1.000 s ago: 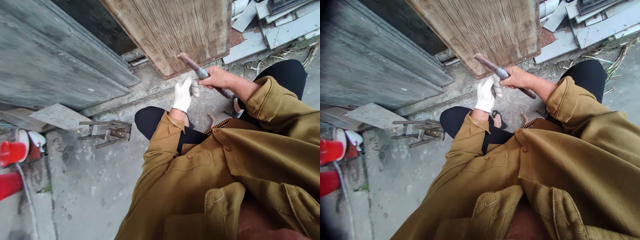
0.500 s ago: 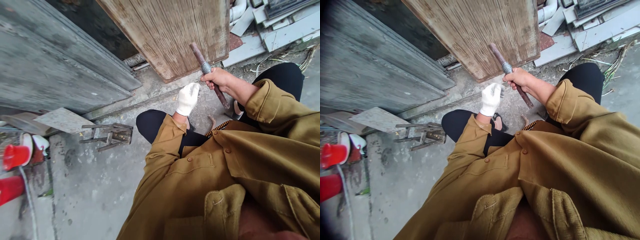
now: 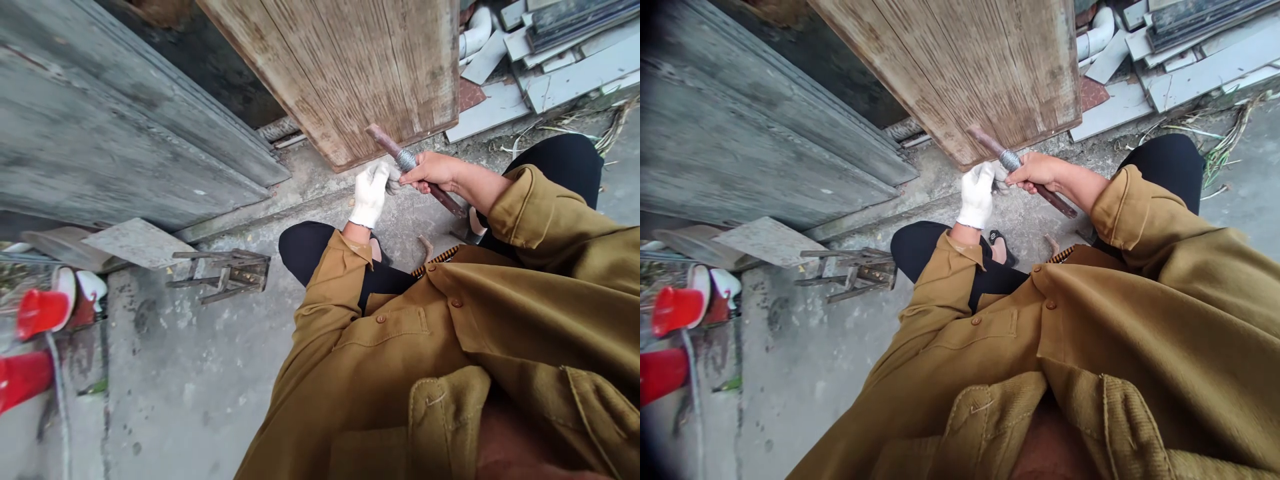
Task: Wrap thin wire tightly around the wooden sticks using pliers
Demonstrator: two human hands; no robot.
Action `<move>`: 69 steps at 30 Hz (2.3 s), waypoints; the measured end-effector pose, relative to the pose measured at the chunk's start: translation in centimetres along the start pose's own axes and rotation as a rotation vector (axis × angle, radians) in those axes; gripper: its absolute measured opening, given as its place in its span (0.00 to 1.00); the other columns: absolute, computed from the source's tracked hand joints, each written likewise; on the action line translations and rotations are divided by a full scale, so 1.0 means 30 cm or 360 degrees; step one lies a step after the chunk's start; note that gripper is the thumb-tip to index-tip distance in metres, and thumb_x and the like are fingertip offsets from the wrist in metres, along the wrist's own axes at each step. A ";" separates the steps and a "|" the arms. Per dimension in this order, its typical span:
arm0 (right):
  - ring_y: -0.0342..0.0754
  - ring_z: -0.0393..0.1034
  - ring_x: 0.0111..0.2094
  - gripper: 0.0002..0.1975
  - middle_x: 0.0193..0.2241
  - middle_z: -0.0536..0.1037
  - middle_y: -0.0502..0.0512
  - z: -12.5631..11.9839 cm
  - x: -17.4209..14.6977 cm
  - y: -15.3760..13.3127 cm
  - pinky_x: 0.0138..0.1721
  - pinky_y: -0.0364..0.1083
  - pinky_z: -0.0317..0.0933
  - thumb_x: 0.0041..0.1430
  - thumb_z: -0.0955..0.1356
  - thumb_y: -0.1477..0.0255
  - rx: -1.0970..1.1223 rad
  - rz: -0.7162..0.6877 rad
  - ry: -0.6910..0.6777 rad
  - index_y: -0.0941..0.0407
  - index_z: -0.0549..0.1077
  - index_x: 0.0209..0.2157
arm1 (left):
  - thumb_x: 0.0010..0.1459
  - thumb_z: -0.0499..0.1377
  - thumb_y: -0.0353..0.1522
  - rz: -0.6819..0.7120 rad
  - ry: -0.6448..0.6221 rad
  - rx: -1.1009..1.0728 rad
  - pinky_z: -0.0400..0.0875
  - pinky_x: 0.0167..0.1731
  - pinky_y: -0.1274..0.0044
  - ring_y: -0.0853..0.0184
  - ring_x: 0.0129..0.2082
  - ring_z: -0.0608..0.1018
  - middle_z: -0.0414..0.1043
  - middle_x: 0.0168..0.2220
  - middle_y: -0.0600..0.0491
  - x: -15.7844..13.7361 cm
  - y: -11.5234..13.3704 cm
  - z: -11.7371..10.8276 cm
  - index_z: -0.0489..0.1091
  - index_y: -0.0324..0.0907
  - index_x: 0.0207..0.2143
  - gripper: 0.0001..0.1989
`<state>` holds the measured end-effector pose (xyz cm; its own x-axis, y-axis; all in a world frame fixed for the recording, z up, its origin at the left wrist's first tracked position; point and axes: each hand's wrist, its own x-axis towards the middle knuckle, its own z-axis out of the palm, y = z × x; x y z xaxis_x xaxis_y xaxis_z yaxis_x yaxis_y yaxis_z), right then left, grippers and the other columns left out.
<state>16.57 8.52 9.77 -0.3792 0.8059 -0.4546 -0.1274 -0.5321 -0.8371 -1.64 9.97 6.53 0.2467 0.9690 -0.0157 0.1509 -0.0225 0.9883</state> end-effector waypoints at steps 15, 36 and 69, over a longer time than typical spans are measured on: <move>0.35 0.51 0.15 0.16 0.17 0.65 0.42 -0.006 0.007 -0.011 0.15 0.36 0.50 0.59 0.76 0.75 0.0237 -0.0245 0.0284 0.55 0.64 0.30 | 0.69 0.57 0.55 -0.0374 -0.0046 -0.0297 0.73 0.24 0.79 0.72 0.20 0.77 0.77 0.24 0.52 -0.003 -0.028 0.011 0.74 0.40 0.31 0.28; 0.36 0.59 0.15 0.17 0.15 0.69 0.45 -0.030 -0.009 -0.015 0.15 0.38 0.50 0.46 0.81 0.83 -0.0616 -0.0223 -0.0164 0.58 0.71 0.24 | 0.69 0.62 0.45 -0.0337 -0.0270 -0.0026 0.67 0.24 0.77 0.72 0.20 0.73 0.73 0.21 0.55 0.051 -0.101 0.019 0.68 0.43 0.25 0.22; 0.34 0.52 0.14 0.16 0.17 0.67 0.46 0.001 -0.014 -0.022 0.15 0.36 0.50 0.62 0.76 0.77 0.0137 0.0091 0.0038 0.57 0.67 0.25 | 0.66 0.65 0.44 0.0249 -0.0227 0.0172 0.74 0.35 0.76 0.69 0.34 0.78 0.75 0.33 0.53 0.024 -0.014 -0.030 0.74 0.44 0.31 0.15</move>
<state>16.77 8.52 10.53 -0.3663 0.7792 -0.5086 -0.1851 -0.5967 -0.7808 -2.38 10.90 6.23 0.4067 0.9072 0.1073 0.2000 -0.2030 0.9585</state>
